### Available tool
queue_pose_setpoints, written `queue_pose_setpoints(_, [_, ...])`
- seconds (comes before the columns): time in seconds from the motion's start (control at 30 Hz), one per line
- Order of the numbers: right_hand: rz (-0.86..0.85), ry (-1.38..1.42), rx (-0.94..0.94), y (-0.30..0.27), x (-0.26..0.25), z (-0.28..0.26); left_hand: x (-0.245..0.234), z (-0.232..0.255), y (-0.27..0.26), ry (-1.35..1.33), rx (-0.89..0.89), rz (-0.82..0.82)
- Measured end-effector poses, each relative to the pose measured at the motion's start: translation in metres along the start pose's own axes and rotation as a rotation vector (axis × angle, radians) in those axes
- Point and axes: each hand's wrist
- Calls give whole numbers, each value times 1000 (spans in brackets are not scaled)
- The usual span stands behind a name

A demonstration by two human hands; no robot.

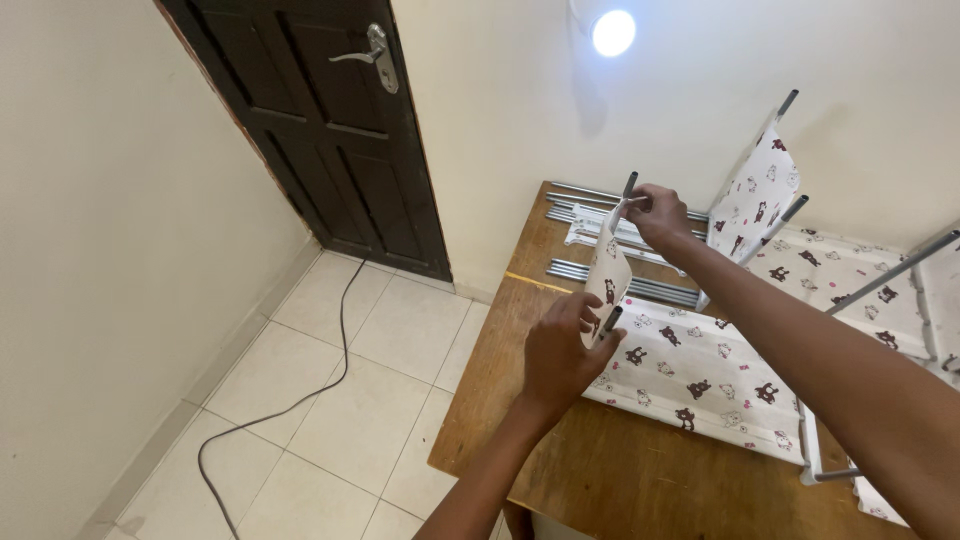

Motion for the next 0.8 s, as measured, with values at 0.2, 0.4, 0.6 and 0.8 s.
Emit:
queue_pose_setpoints(0.2, [241, 154, -107, -56, -39, -45, -5, 28, 42, -35, 113, 157])
queue_pose_setpoints(0.4, [524, 81, -390, -148, -121, -87, 10, 72, 98, 42, 280, 152])
queue_pose_setpoints(0.6, [831, -447, -417, -246, -195, -87, 67, 134, 103, -8, 425, 88])
queue_pose_setpoints(0.8, [1005, -507, -279, -319, -261, -32, 141, 183, 76, -184, 405, -141])
Point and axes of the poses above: each hand's wrist, its own y-axis towards the middle knuckle, its own x-axis out of the palm, z = x × y
